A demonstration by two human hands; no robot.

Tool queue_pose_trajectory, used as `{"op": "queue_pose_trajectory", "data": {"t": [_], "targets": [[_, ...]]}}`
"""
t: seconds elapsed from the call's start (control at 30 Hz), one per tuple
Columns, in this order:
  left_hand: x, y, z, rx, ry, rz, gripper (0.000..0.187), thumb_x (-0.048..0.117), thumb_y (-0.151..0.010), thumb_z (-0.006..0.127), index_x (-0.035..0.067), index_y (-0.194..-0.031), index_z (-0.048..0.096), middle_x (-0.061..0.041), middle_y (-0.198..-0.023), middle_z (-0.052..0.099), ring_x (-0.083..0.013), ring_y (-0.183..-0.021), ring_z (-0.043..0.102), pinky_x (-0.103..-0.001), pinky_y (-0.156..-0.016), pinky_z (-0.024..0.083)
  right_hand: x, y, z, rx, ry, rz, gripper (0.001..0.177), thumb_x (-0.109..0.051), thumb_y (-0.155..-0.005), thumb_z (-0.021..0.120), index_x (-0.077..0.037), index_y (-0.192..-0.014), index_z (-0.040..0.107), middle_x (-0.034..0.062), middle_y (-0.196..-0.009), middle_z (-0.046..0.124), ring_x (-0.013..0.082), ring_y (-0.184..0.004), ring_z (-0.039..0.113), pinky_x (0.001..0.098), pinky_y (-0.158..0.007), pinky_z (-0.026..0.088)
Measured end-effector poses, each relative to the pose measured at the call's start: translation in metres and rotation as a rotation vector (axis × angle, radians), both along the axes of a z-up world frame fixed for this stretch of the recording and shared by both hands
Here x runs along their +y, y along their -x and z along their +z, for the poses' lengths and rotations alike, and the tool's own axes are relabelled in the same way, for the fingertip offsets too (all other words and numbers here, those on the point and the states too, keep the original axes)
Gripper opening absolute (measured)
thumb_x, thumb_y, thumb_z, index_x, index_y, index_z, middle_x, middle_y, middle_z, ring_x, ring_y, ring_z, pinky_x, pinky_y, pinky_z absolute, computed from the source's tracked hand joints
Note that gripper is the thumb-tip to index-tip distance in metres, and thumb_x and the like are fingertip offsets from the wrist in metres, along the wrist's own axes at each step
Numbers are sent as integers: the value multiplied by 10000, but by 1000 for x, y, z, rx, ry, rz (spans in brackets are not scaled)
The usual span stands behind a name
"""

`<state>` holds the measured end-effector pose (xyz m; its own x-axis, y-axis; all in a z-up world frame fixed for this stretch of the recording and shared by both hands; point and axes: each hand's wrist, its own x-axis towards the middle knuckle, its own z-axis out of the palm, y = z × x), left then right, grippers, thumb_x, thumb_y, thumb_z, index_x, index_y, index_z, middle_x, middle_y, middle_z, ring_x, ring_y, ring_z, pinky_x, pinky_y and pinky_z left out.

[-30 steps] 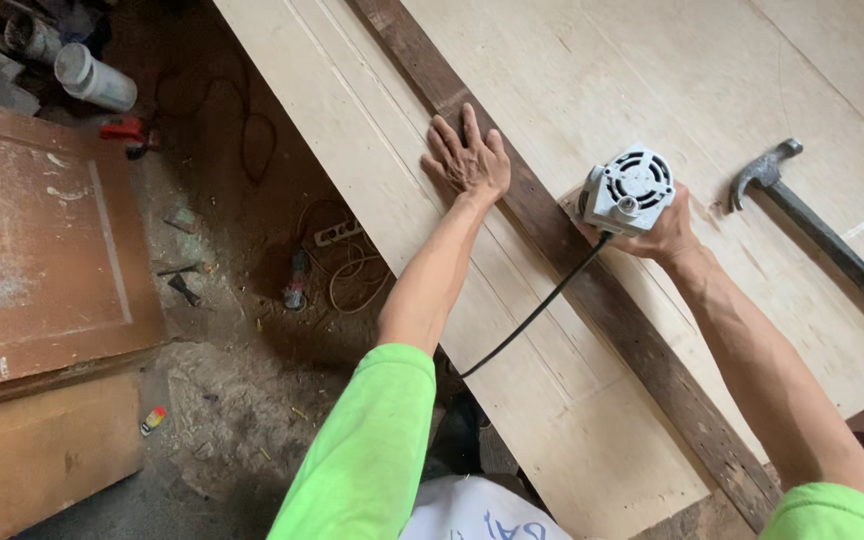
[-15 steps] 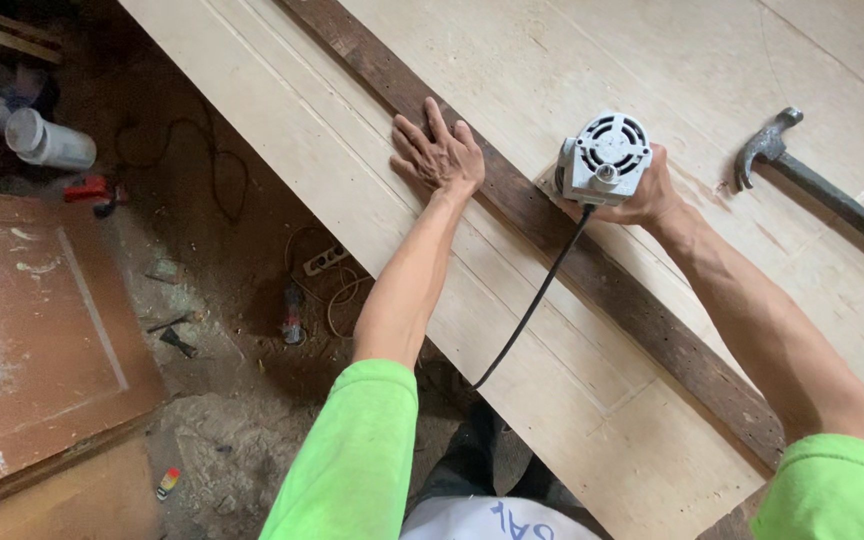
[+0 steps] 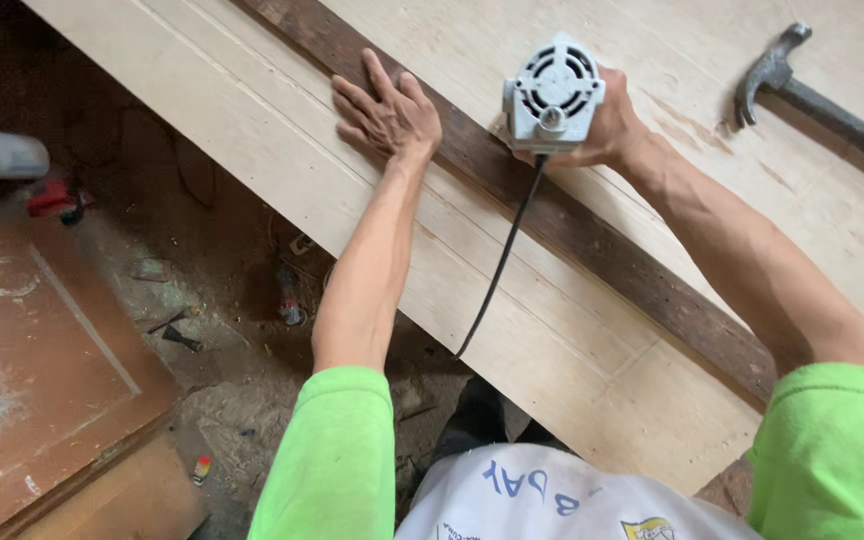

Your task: The person uses a hammer to tap a wooden strip onto a large board, then uses a handheld electric router to shape the wood along the strip. They also use a ruler and pencil to mark lines on the board. The person repeatedly hammers and routes the wood, adjusting the strip as needed.

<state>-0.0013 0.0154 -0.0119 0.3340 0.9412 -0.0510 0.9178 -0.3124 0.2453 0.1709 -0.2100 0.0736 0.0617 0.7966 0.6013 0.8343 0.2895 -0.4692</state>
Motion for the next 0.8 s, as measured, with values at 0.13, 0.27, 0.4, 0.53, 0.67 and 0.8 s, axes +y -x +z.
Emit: {"op": "queue_pose_trajectory", "data": {"t": [0.13,0.27,0.4,0.53,0.67,0.8], "targets": [[14,-1,-5,14,-19,-9,673,587,-1069,217,306,-1662,71,-285,-1694,-46,-453,-1576,-13,-683,-1218,10,10,-1,5,61,-3,3,671,-480,-774,927,-30,-1216,700,138,-1121,728,274,-991,731,366,-898,635],[27,-1,-7,24,-6,7,665,585,-1073,222,314,-1662,72,-282,-1695,-40,-452,-1578,-12,-671,-1233,13,21,4,20,93,5,12,591,-428,-807,948,-47,-1199,723,121,-1146,733,267,-1015,731,360,-909,625],[38,-3,-9,13,-22,10,655,570,-1077,230,313,-1662,85,-291,-1694,-43,-461,-1573,-27,-687,-1222,5,40,7,26,42,-16,0,596,-426,-787,964,-47,-1186,735,118,-1139,731,268,-1006,731,359,-904,627],[49,-3,-11,32,-46,8,651,563,-1079,229,312,-1665,96,-289,-1693,-36,-455,-1582,-21,-687,-1224,27,58,6,24,84,2,4,619,-440,-791,965,-43,-1200,723,115,-1141,727,263,-1011,730,358,-912,627],[60,-6,-11,29,-64,20,642,551,-1082,236,310,-1663,109,-291,-1693,-28,-460,-1585,-18,-687,-1219,36,73,3,20,91,8,4,622,-436,-802,960,-51,-1227,721,108,-1170,728,261,-1030,733,357,-930,629],[69,-6,-9,45,-62,22,642,549,-1077,237,301,-1658,128,-296,-1691,-13,-462,-1568,-5,-678,-1221,42,92,3,16,83,4,19,625,-444,-774,965,-60,-1206,727,105,-1149,731,260,-1024,732,360,-931,631]]}}
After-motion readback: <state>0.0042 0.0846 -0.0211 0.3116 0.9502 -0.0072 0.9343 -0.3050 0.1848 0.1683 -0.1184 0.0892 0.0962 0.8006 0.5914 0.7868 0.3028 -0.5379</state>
